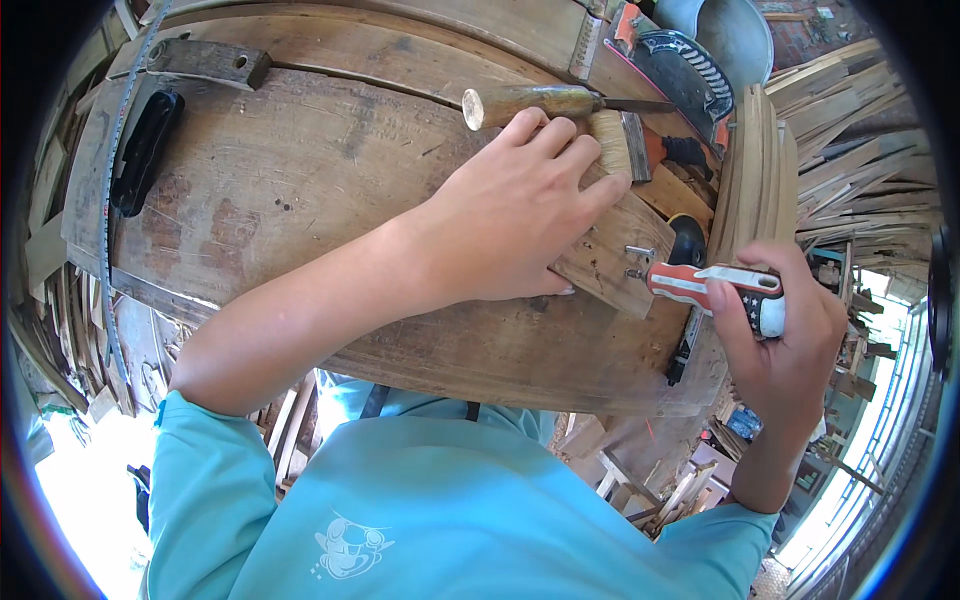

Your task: Screwing a small metal hardware piece into a wood block and cleaning sawdust from the surface using a brush.

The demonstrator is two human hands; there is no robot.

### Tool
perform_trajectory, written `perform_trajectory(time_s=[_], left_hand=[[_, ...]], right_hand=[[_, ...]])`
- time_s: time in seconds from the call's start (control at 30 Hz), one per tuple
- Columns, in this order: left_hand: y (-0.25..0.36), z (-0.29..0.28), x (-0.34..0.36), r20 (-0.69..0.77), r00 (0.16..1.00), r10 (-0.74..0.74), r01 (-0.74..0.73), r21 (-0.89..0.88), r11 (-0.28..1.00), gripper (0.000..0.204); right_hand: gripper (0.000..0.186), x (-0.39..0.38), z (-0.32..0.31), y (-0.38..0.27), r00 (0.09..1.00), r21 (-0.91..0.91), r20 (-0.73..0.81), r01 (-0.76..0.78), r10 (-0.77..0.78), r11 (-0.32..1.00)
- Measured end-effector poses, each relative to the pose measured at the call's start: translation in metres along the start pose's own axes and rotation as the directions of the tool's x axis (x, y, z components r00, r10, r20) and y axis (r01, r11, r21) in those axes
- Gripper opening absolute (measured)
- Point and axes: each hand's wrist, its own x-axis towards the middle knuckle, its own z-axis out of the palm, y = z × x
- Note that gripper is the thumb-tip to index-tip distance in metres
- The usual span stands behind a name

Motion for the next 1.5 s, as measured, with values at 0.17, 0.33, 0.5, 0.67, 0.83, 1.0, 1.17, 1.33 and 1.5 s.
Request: perform_trajectory(time_s=[0.17, 0.33, 0.5, 0.67, 0.83, 1.0, 1.17, 1.33, 1.5], left_hand=[[0.0, 0.001, 0.002, 0.001, 1.0, 0.005, -0.005, -0.001, 1.0, 0.095], [0.0, -0.001, 0.001, 0.005, 1.0, -0.003, 0.003, 0.008, 1.0, 0.095], [0.0, 0.001, 0.002, -0.011, 1.0, 0.013, -0.013, 0.001, 1.0, 0.096], [0.001, 0.0, 0.002, -0.004, 1.0, -0.007, 0.007, -0.009, 1.0, 0.097], [0.001, -0.002, 0.001, 0.015, 1.0, -0.001, 0.001, 0.008, 1.0, 0.096], [0.0, 0.001, 0.002, 0.002, 1.0, 0.01, -0.01, 0.01, 1.0, 0.096], [0.001, -0.002, 0.003, 0.011, 1.0, 0.007, -0.007, -0.006, 1.0, 0.096], [0.0, -0.001, 0.0, 0.025, 1.0, -0.005, 0.005, 0.024, 1.0, 0.096], [0.002, 0.001, 0.001, 0.01, 1.0, 0.0, 0.0, 0.02, 1.0, 0.097]], right_hand=[[0.052, 0.008, -0.007, -0.008, 0.986, 0.07, -0.064, 0.158, -0.154, 0.985], [0.073, 0.008, -0.008, 0.01, 0.931, 0.014, 0.016, 0.366, -0.366, 0.931], [0.088, 0.001, -0.005, -0.005, 0.997, 0.036, 0.068, -0.045, 0.043, 0.998], [0.092, 0.016, -0.003, -0.003, 0.941, -0.177, -0.118, 0.295, -0.318, 0.939], [0.089, 0.016, -0.001, 0.019, 0.932, 0.174, 0.007, 0.357, -0.363, 0.918], [0.084, 0.006, -0.006, 0.009, 0.982, 0.099, 0.083, 0.159, -0.167, 0.982], [0.083, 0.0, -0.013, -0.015, 0.991, -0.126, 0.132, 0.007, 0.01, 0.992], [0.063, 0.017, -0.006, -0.005, 0.921, 0.142, -0.052, 0.39, -0.387, 0.91], [0.052, 0.014, -0.002, 0.001, 0.927, 0.265, 0.029, 0.354, -0.375, 0.897]])
